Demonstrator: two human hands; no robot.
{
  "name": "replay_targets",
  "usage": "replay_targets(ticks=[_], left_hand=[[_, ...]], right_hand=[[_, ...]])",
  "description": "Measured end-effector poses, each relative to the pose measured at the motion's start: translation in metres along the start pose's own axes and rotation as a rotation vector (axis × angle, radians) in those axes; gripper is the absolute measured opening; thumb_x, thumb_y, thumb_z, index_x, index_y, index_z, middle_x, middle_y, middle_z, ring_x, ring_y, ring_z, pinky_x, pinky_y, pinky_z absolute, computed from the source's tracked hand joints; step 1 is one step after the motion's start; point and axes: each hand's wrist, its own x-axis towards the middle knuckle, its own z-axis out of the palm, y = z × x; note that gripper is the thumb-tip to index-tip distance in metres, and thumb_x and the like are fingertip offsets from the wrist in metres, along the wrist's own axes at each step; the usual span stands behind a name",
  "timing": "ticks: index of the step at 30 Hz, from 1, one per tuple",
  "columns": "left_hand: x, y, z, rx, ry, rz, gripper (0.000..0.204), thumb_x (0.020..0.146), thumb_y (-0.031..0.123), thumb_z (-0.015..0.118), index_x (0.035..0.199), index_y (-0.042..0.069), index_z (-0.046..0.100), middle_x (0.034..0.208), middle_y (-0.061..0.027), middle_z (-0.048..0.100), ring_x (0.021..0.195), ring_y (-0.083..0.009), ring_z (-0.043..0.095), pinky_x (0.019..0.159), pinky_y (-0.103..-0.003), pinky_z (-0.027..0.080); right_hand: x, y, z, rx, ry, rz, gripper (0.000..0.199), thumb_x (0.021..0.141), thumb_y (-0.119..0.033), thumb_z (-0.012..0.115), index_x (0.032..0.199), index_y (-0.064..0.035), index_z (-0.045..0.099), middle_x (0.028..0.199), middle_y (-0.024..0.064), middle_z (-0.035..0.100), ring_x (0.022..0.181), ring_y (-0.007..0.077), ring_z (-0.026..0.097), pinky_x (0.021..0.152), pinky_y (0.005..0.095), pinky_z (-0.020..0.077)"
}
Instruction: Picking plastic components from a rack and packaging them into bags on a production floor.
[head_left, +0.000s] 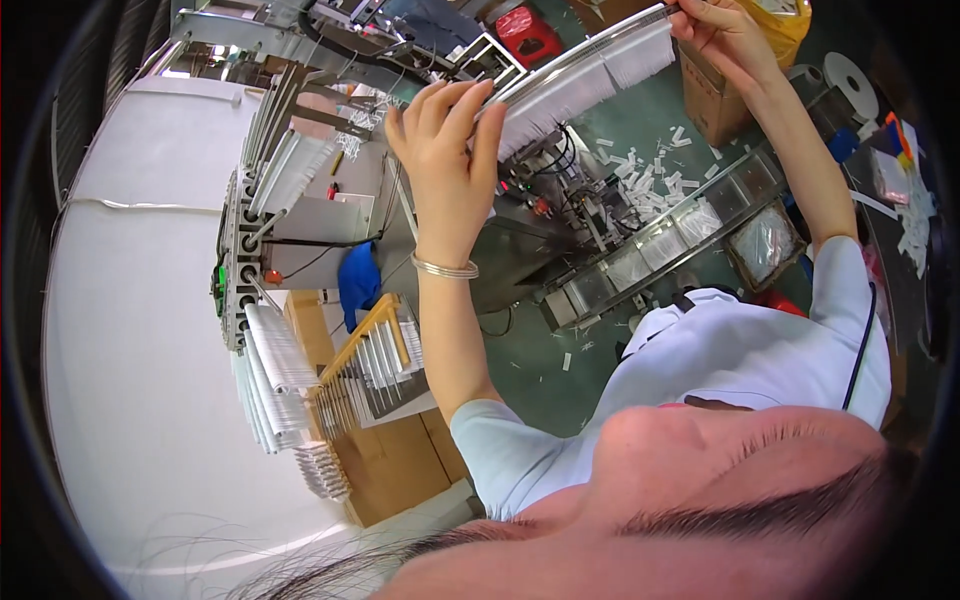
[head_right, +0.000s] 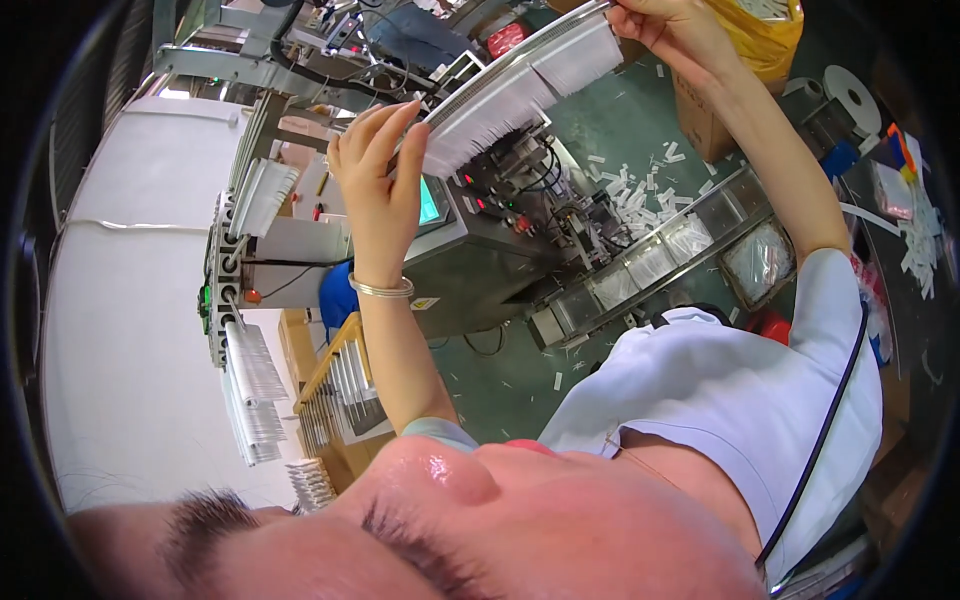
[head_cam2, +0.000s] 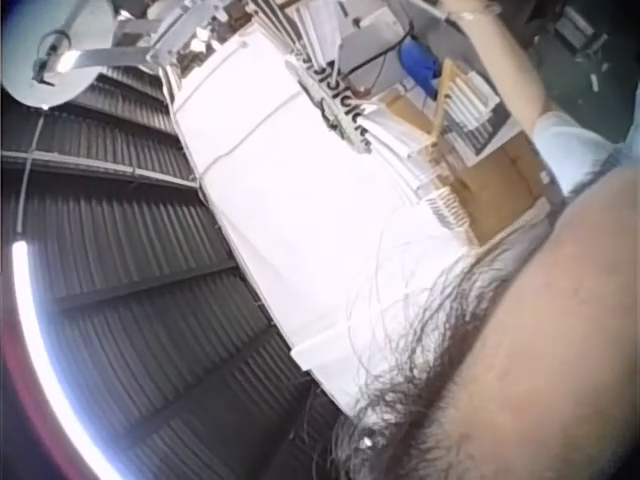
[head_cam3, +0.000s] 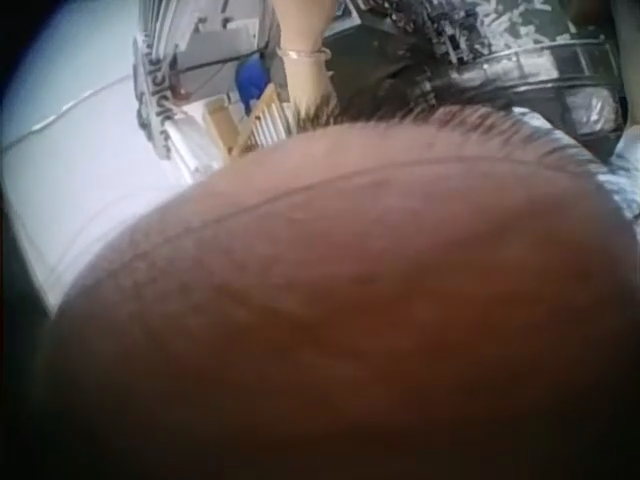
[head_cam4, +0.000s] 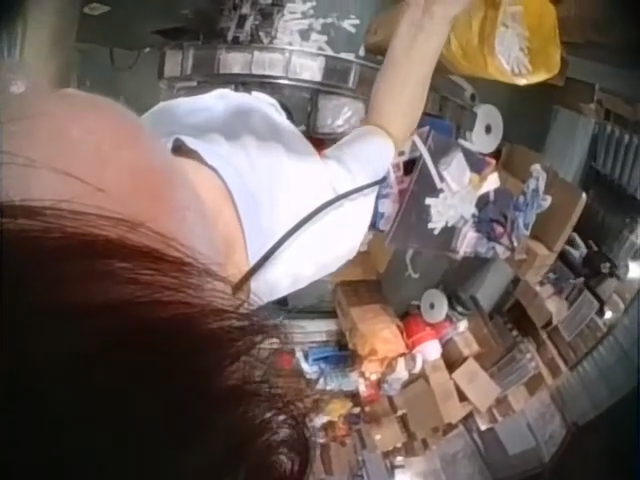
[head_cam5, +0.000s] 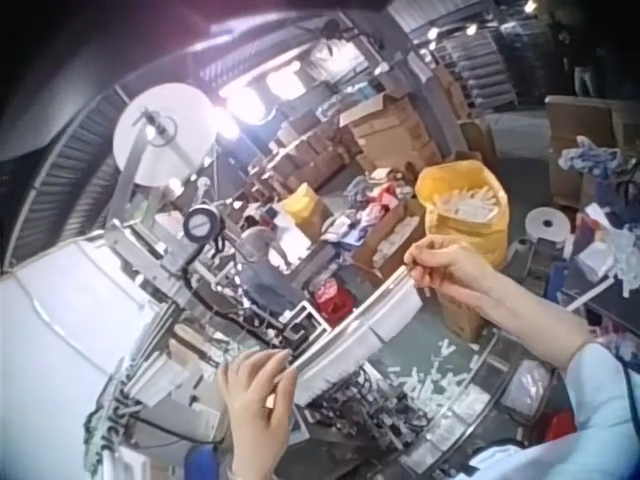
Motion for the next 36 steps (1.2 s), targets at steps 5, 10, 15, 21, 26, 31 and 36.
replay_targets(ticks=[5,10,15,21,26,31,36], left_hand=[[0.002,0.004,0.007,0.098,0.029,0.04,0.018,0.083,0.018,0.062,0.097,0.007,0.064,0.097,-0.0054,0.06,0.103,-0.0246,0.051,0.099,-0.055,0.021],[0.022,0.017,0.031,0.1,-0.008,0.119,0.015,0.084,0.018,0.06,0.094,0.007,0.064,0.096,-0.0045,0.061,0.104,-0.0239,0.052,0.101,-0.056,0.02],[0.026,0.009,0.044,-0.002,-0.108,0.065,0.015,0.084,0.018,0.06,0.094,0.007,0.064,0.094,-0.0054,0.061,0.103,-0.0242,0.052,0.1,-0.056,0.02],[0.022,0.01,0.038,-0.002,0.061,-0.015,0.015,0.086,0.015,0.057,0.094,0.005,0.064,0.093,-0.0074,0.062,0.099,-0.023,0.054,0.099,-0.051,0.025],[-0.024,-0.013,0.001,-0.124,0.41,-0.431,0.016,0.09,0.012,0.054,0.097,0.002,0.064,0.095,-0.0077,0.063,0.092,-0.018,0.058,0.089,-0.036,0.04],[-0.074,-0.026,-0.013,-0.223,0.609,-0.793,0.019,0.09,0.013,0.056,0.1,-0.001,0.063,0.093,-0.0064,0.064,0.086,-0.0128,0.058,0.079,-0.025,0.045],[-0.078,-0.02,-0.011,-0.544,0.758,-0.833,0.02,0.089,0.012,0.059,0.102,-0.003,0.063,0.094,-0.0052,0.063,0.085,-0.0103,0.057,0.08,-0.023,0.045]], right_hand=[[0.005,0.008,0.055,-0.642,0.89,0.166,0.013,0.086,-0.011,0.06,0.089,0.0013,0.063,0.076,0.0085,0.063,0.064,0.0146,0.061,0.059,0.022,0.0491],[0.009,0.025,0.059,-0.735,0.925,0.198,0.013,0.085,-0.012,0.061,0.088,0.0012,0.064,0.075,0.0081,0.064,0.063,0.0135,0.061,0.058,0.0211,0.0481],[0.015,0.036,0.066,-0.722,0.928,0.222,0.014,0.084,-0.013,0.062,0.086,0.001,0.065,0.074,0.0079,0.064,0.062,0.0114,0.06,0.058,0.0201,0.0472],[0.016,0.041,0.059,-0.737,0.953,0.24,0.015,0.084,-0.014,0.063,0.085,0.0004,0.065,0.073,0.007,0.064,0.061,0.0105,0.059,0.056,0.0181,0.0451],[0.026,0.048,0.053,-0.646,0.942,0.247,0.014,0.084,-0.013,0.062,0.085,0.0008,0.065,0.073,0.0077,0.064,0.061,0.0106,0.059,0.056,0.0183,0.045],[0.039,0.049,0.046,-0.719,0.885,0.189,0.012,0.085,-0.009,0.059,0.088,0.0025,0.063,0.073,0.0091,0.063,0.062,0.0134,0.061,0.057,0.0215,0.0476],[0.064,0.087,-0.004,0.346,-0.06,-0.092,0.012,0.086,-0.009,0.058,0.089,0.0027,0.062,0.073,0.0087,0.063,0.061,0.0147,0.061,0.057,0.0219,0.0477]])
